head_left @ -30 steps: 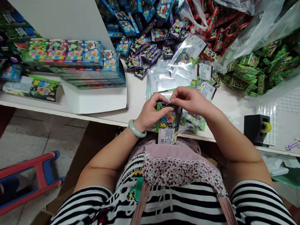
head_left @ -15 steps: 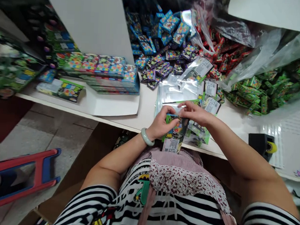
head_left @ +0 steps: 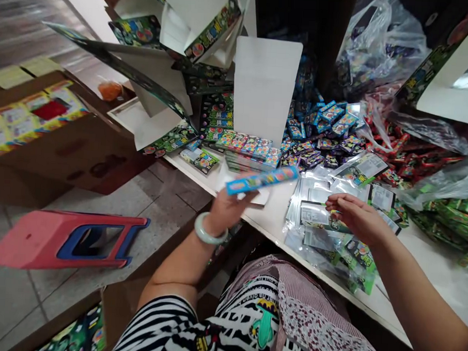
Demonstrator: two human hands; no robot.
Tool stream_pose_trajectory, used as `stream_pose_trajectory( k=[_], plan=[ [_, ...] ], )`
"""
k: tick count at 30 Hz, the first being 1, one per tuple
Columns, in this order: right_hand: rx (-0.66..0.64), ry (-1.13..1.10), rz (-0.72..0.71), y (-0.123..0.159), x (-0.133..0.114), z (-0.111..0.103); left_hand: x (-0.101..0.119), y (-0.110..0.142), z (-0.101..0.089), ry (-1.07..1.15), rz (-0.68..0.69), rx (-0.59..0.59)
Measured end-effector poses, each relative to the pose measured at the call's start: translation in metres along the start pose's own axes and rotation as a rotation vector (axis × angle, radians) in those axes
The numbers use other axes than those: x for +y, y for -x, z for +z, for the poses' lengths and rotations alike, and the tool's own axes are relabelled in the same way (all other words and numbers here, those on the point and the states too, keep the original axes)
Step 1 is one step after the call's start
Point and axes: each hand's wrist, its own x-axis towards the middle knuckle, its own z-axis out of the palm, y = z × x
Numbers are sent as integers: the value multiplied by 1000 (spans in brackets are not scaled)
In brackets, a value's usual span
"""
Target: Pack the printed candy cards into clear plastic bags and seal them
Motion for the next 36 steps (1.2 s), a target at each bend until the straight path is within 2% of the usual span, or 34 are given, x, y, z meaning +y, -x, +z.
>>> stream_pose_trajectory(
  k=[1,2,3,4,5,7,10,12,13,15,17,19,21,24,29,33,36],
  plan=[
    [9,15,-32,-9,-1,8,4,-19,-23,-187,136,128],
    [2,33,-63,-20,-2,18,4,-40,-42,-381,254,206],
    [-16,54,-96,-32,-3,31,1,-60,-58,-549,345,238],
    [-39,83,-132,-46,-4,46,-6,-79,-68,-691,391,219],
    [-60,117,-175,-61,-6,62,-14,-94,-74,-812,392,185],
    [-45,213,-219,-91,-10,96,-35,-112,-74,-1012,261,83],
    [41,443,-239,-129,-17,134,-63,-110,-64,-1136,74,-103],
    [101,551,-244,-148,-19,149,-75,-101,-68,-1088,45,-142],
    [122,591,-247,-155,-19,152,-80,-98,-75,-1035,40,-96],
    [152,650,-271,-167,-17,156,-87,-98,-96,-884,-12,143],
    [166,678,-331,-176,-14,157,-94,-103,-119,-694,-149,416],
    [166,681,-378,-182,-11,159,-103,-107,-134,-544,-280,520],
    [164,711,-380,-186,-9,161,-113,-108,-138,-476,-331,484],
    [177,756,-343,-186,-5,162,-124,-105,-130,-447,-316,443],
    [169,760,-307,-184,-5,167,-133,-105,-121,-425,-294,496],
    [113,769,-270,-175,-11,174,-140,-108,-124,-418,-298,537],
    [44,739,-261,-167,-16,167,-138,-109,-130,-429,-279,529]
  ],
)
